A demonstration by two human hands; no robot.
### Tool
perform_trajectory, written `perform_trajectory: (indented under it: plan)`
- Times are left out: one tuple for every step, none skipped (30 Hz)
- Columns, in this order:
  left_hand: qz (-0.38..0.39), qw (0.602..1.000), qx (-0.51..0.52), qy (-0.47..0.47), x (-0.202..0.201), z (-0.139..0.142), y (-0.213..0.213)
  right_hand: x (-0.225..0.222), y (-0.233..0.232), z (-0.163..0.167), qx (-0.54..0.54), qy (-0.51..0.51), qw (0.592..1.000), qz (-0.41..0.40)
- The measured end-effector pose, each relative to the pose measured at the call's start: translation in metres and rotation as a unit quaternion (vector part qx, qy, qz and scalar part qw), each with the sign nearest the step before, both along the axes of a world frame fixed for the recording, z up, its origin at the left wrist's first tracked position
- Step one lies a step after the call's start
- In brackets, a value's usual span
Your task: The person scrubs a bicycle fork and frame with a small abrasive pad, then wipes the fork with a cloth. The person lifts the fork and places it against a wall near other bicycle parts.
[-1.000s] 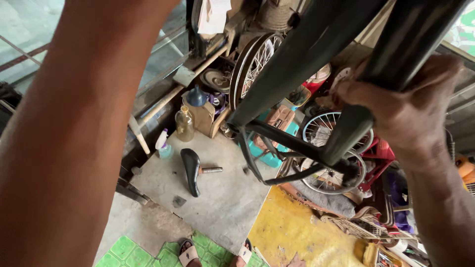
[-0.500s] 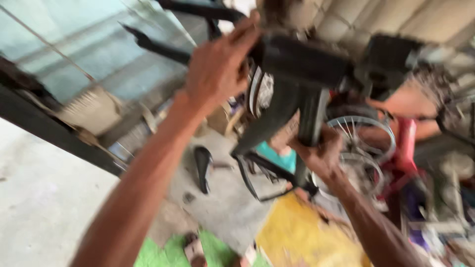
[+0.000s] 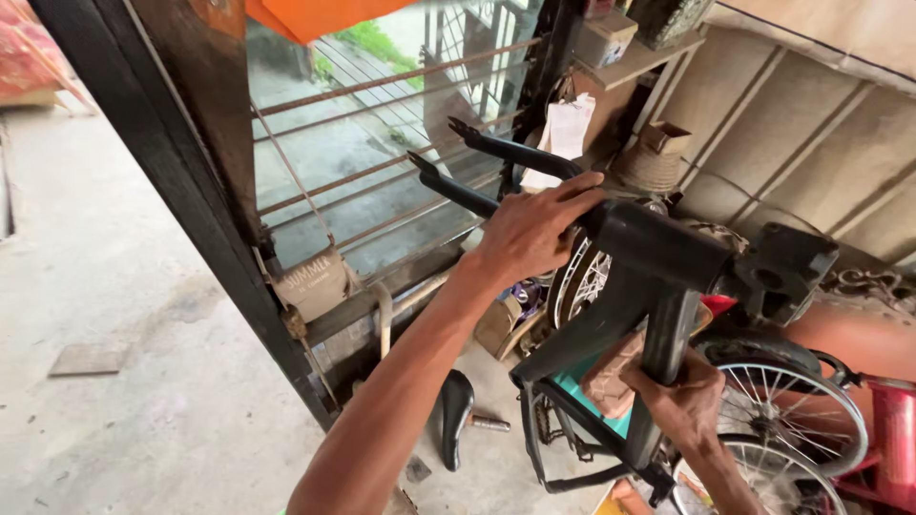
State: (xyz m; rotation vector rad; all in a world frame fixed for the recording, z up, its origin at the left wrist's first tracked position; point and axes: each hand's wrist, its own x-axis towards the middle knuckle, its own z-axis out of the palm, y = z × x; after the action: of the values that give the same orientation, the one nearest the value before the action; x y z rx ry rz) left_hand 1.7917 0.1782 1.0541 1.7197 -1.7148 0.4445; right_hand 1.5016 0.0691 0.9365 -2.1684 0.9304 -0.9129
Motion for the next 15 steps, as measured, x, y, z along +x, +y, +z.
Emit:
perform_trajectory:
  plan:
    - [-0.004, 1.000, 0.014, 0.005, 0.001, 0.000, -0.001, 0.001, -0.002, -0.001, 0.003, 0.011, 1.000, -0.007]
    - [-0.010, 1.000, 0.016, 0.015, 0.002, 0.001, -0.002, 0.002, -0.004, -0.001, 0.006, 0.022, 1.000, -0.014]
    - [-0.014, 0.999, 0.016, 0.025, 0.004, 0.002, -0.002, 0.004, -0.005, -0.001, 0.001, 0.032, 0.999, -0.015]
    - [-0.019, 0.999, 0.016, 0.033, 0.006, 0.003, -0.002, 0.006, -0.006, -0.001, -0.004, 0.042, 0.999, -0.018]
    - [-0.028, 0.999, 0.000, 0.032, 0.009, 0.003, -0.002, 0.009, -0.006, -0.001, -0.009, 0.052, 0.998, -0.020]
    - [-0.036, 0.999, -0.017, 0.029, 0.012, 0.004, -0.001, 0.011, -0.006, -0.001, -0.008, 0.026, 1.000, -0.007]
    - [-0.045, 0.998, -0.034, 0.027, 0.016, 0.004, 0.000, 0.013, -0.005, -0.001, -0.007, -0.001, 1.000, 0.006]
    - [-0.054, 0.998, -0.032, 0.028, 0.019, 0.005, -0.001, 0.015, -0.005, -0.001, -0.005, -0.027, 0.999, 0.019]
    - [-0.063, 0.997, -0.030, 0.029, 0.023, 0.005, -0.001, 0.017, -0.004, -0.001, -0.005, -0.022, 1.000, 0.021]
    - [-0.070, 0.997, -0.028, 0.030, 0.027, 0.005, -0.001, 0.018, -0.003, 0.000, -0.006, -0.017, 1.000, 0.025]
    - [-0.072, 0.997, -0.026, 0.027, 0.030, 0.005, -0.001, 0.020, -0.002, 0.001, -0.006, -0.011, 0.999, 0.029]
    - [-0.073, 0.997, -0.023, 0.024, 0.033, 0.005, -0.001, 0.021, -0.002, 0.002, 0.001, 0.000, 1.000, 0.024]
    - [-0.075, 0.997, -0.020, 0.019, 0.035, 0.005, 0.000, 0.023, -0.001, 0.003, 0.008, 0.010, 1.000, 0.018]
    - [-0.078, 0.996, -0.016, 0.027, 0.037, 0.004, 0.000, 0.024, -0.001, 0.004, 0.015, 0.020, 1.000, 0.012]
    - [-0.079, 0.996, -0.014, 0.033, 0.040, 0.004, 0.002, 0.026, -0.001, 0.005, 0.017, 0.031, 0.999, 0.001]
